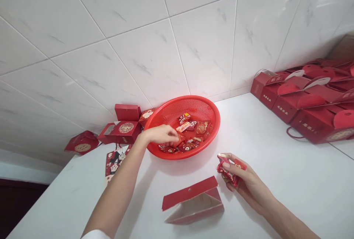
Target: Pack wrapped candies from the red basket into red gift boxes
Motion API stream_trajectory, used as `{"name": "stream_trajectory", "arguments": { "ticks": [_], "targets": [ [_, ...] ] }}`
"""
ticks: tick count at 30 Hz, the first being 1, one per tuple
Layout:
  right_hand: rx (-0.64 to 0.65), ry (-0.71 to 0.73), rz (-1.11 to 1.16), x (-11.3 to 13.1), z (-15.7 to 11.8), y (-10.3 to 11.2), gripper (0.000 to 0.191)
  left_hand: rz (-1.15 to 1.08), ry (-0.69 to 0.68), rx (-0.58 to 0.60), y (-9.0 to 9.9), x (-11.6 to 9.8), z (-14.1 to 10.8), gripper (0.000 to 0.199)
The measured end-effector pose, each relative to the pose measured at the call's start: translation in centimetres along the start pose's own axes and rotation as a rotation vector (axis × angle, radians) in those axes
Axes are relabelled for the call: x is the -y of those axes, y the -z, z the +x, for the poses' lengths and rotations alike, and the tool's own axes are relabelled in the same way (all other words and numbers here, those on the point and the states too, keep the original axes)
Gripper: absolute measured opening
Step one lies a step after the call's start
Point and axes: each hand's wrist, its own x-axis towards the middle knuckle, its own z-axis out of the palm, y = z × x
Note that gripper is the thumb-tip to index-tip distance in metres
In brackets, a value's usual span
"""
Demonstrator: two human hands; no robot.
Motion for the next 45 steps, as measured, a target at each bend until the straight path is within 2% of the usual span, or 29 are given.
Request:
{"name": "stream_trajectory", "arguments": {
  "ticks": [2,4,8,10,15,19,23,26,32,36,41,45],
  "targets": [
    [0.001,-0.002,-0.004,0.0,0.0,0.1,0.035,0.062,0.04,0.112,-0.3,-0.3,-0.8,0.029],
    [0.002,-0.006,-0.008,-0.1,0.1,0.1,0.035,0.124,0.055,0.101,-0.7,-0.5,-1.0,0.039],
    [0.0,-0.004,-0.023,-0.2,0.2,0.1,0.034,0.203,0.113,0.094,-1.7,-0.6,0.0,0.086],
    [-0.004,0.003,-0.032,-0.2,0.2,0.1,0.035,0.245,0.145,0.086,-2.2,-0.5,0.8,0.101],
    [-0.03,0.016,-0.029,0.0,0.2,-0.1,0.039,0.306,0.187,-0.006,-3.0,-0.2,2.5,0.105],
    [-0.035,0.044,-0.026,0.0,0.1,-0.2,0.038,0.272,0.165,-0.066,-2.9,-0.1,2.6,0.111],
    [-0.041,0.061,-0.039,0.0,0.1,-0.2,0.042,0.229,0.149,-0.02,-2.3,0.1,1.9,0.125],
    [-0.049,0.064,-0.045,0.0,0.2,-0.2,0.044,0.204,0.144,-0.002,-1.5,1.1,1.6,0.132],
    [-0.035,0.066,-0.038,0.0,0.2,-0.1,0.043,0.107,0.072,-0.046,-0.8,3.5,2.1,0.121],
    [-0.035,0.06,-0.031,0.0,0.2,-0.1,0.045,0.114,0.086,-0.075,-1.3,3.3,2.3,0.112],
    [-0.055,0.055,-0.034,0.1,0.2,-0.2,0.049,0.062,-0.012,-0.202,-1.5,2.9,2.3,0.089],
    [-0.065,0.071,-0.061,0.1,0.1,-0.2,0.052,0.019,-0.096,-0.247,-1.5,2.8,2.5,0.071]
  ]
}}
